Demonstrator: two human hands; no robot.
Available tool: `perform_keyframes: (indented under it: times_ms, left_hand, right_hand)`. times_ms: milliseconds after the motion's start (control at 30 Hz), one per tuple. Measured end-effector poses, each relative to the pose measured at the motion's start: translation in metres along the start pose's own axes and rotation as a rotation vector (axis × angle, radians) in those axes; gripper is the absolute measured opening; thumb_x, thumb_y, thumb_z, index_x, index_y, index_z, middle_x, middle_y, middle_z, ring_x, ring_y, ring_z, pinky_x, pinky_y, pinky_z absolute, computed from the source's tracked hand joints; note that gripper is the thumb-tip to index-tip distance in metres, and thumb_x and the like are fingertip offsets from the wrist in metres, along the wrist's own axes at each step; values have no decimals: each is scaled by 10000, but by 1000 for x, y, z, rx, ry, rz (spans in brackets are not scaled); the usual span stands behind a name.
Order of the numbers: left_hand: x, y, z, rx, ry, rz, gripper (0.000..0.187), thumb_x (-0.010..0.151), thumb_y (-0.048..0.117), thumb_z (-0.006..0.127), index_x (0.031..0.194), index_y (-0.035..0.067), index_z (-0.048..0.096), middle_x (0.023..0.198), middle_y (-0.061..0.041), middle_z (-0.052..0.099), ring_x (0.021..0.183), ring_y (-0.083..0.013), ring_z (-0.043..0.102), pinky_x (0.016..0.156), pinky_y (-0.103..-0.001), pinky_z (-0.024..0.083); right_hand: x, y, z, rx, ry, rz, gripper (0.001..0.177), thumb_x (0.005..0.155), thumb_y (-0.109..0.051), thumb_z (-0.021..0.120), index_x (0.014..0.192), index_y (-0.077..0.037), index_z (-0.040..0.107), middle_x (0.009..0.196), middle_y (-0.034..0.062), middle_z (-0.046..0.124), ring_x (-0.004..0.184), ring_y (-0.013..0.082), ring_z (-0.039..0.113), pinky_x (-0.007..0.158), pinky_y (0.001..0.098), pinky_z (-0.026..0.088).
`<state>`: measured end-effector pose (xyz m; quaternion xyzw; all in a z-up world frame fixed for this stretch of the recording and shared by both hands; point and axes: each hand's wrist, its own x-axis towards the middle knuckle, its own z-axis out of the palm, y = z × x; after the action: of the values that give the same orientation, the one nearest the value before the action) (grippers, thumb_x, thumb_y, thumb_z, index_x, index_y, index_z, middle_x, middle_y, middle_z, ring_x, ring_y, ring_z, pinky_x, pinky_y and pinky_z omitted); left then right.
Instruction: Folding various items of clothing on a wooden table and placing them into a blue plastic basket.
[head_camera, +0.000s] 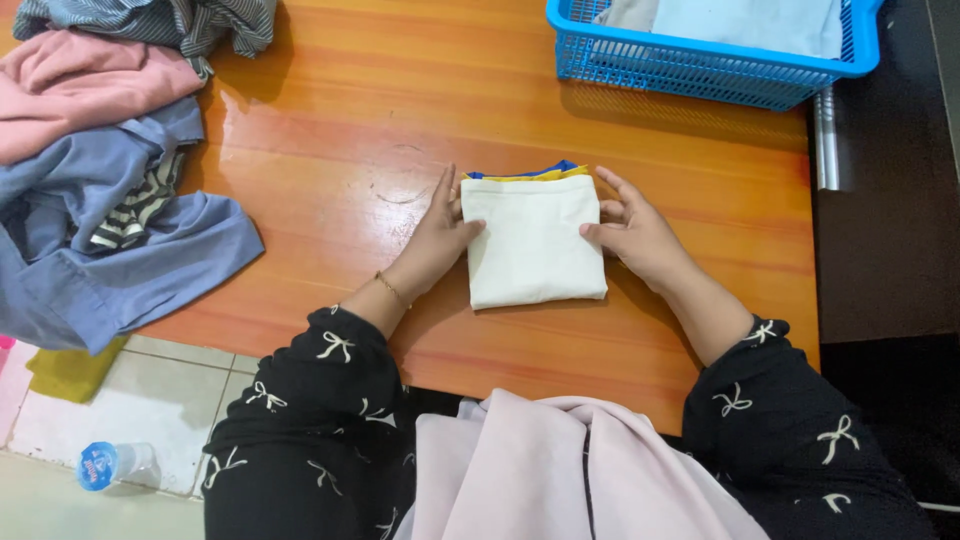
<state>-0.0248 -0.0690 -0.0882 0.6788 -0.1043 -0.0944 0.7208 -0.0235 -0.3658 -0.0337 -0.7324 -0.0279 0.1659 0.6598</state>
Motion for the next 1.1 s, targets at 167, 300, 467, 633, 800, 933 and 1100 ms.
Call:
perform_keyframes:
  times_ms: [167, 300, 467, 633, 800, 933, 1100]
  left_hand:
    - [-13, 54, 25, 20, 172, -60, 992, 917, 46, 604, 1598, 94, -116, 1552, -218, 459, 1320, -315, 560, 1055, -402, 493]
    - [-3, 38, 62, 1153, 173, 623, 865, 961, 273, 687, 1588, -64, 195, 1640, -328, 269, 1556, -438, 208, 1263, -562, 204]
    - [20, 3, 79, 1412, -115, 352, 902, 960, 503, 605, 1540, -116, 298, 1615, -321, 256, 1544, -444, 172, 1247, -601, 162]
    - [15, 23, 81, 1293, -65, 473, 1012, 902, 645, 607, 1487, -138, 344, 1597, -302, 308, 1536, -415, 177, 1205, -614, 137]
    - [0, 22, 93, 1431, -108, 524, 940, 934, 610, 590, 1494, -117, 385, 1595, -278, 338, 1549, -385, 199, 1244, -613, 159]
    - [-16, 18, 112, 1371, -239, 507, 927, 954, 617, 562, 1544, -83, 420, 1609, -255, 328, 1563, -409, 195, 1253, -610, 184]
    - [-15, 40, 121, 1286, -380, 603, 687, 912, 658, 547, 1496, 299, 516, 1640, -158, 295, 1505, -537, 101, 1137, -758, 112]
  right_hand:
    - [-16, -13, 8, -507, 199, -316, 759, 908, -99, 713, 1567, -81, 336, 1458, 208, 527, 1254, 335, 575, 1036, 429, 467]
    - [19, -1, 25, -945, 118, -700, 654, 962, -131, 628, 1562, -43, 385, 1588, 211, 432, 1500, 419, 346, 1236, 523, 295]
    - [46, -4, 32, -1095, -88, -527, 665, 956, -141, 486, 1610, -137, 360, 1692, 101, 333, 1579, 337, 225, 1249, 602, 130]
    - [38, -10, 28, -1146, -74, -427, 641, 1004, -335, 493, 1601, -194, 308, 1660, 22, 326, 1539, 238, 250, 1202, 668, 32]
    - [51, 8, 9, -1044, -55, -464, 555, 1039, -266, 452, 1584, -197, 373, 1651, 43, 373, 1542, 258, 286, 1227, 636, 74]
    - [71, 24, -11, -989, -21, -531, 483, 1056, -216, 455, 1535, -155, 449, 1600, 104, 449, 1510, 298, 357, 1222, 602, 170]
    - [75, 24, -34, -971, 52, -534, 415, 1057, -194, 483, 1463, -155, 559, 1513, 111, 549, 1432, 303, 467, 1198, 591, 261]
